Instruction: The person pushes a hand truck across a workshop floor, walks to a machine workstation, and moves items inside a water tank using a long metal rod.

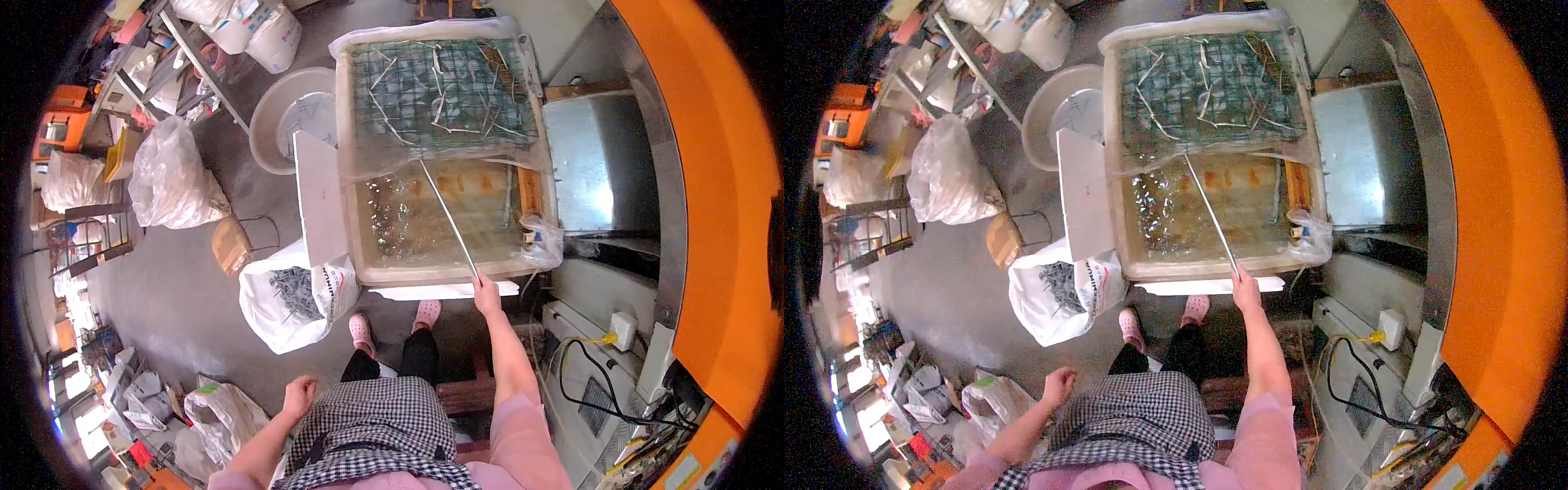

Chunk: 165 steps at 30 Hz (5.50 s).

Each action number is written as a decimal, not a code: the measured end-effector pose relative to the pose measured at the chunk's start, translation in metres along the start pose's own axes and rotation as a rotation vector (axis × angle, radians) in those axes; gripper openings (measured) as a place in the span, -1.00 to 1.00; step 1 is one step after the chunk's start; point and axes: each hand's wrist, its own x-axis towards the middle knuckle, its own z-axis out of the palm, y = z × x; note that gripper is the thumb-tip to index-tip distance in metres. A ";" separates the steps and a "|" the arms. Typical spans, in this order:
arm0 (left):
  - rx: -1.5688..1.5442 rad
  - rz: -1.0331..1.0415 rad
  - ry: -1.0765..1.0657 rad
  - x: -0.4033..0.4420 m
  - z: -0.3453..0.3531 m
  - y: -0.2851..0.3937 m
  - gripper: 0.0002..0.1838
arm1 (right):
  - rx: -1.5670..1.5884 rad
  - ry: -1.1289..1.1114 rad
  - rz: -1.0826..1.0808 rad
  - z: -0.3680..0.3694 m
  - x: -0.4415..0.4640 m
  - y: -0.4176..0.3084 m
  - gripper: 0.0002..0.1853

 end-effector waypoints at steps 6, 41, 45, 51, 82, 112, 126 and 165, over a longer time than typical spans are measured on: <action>0.017 -0.020 0.033 -0.002 0.009 -0.009 -0.84 | 0.031 0.061 0.018 0.024 0.038 0.001 -0.62; 0.020 0.044 0.087 -0.001 0.001 -0.006 -0.84 | 0.288 0.129 -0.039 0.048 0.067 -0.040 -0.66; -0.015 0.054 0.062 -0.001 0.001 -0.003 -0.84 | 0.085 0.198 -0.206 0.034 0.027 -0.010 -0.62; -0.027 0.008 0.025 -0.001 -0.002 -0.002 -0.83 | -0.054 -0.091 0.130 -0.037 -0.056 -0.024 -0.62; 0.007 -0.018 0.031 0.007 0.007 0.001 -0.85 | -0.092 -0.029 0.151 0.065 0.079 -0.054 -0.62; 0.021 -0.012 0.017 0.003 0.001 -0.007 -0.84 | 0.117 0.075 0.093 0.051 0.013 -0.014 -0.63; 0.043 -0.009 -0.028 0.001 0.008 -0.030 -0.85 | 0.098 0.039 0.020 0.025 -0.023 0.018 -0.64; 0.019 0.062 -0.026 0.012 0.004 -0.004 -0.87 | 0.158 0.114 0.074 0.017 -0.053 -0.012 -0.61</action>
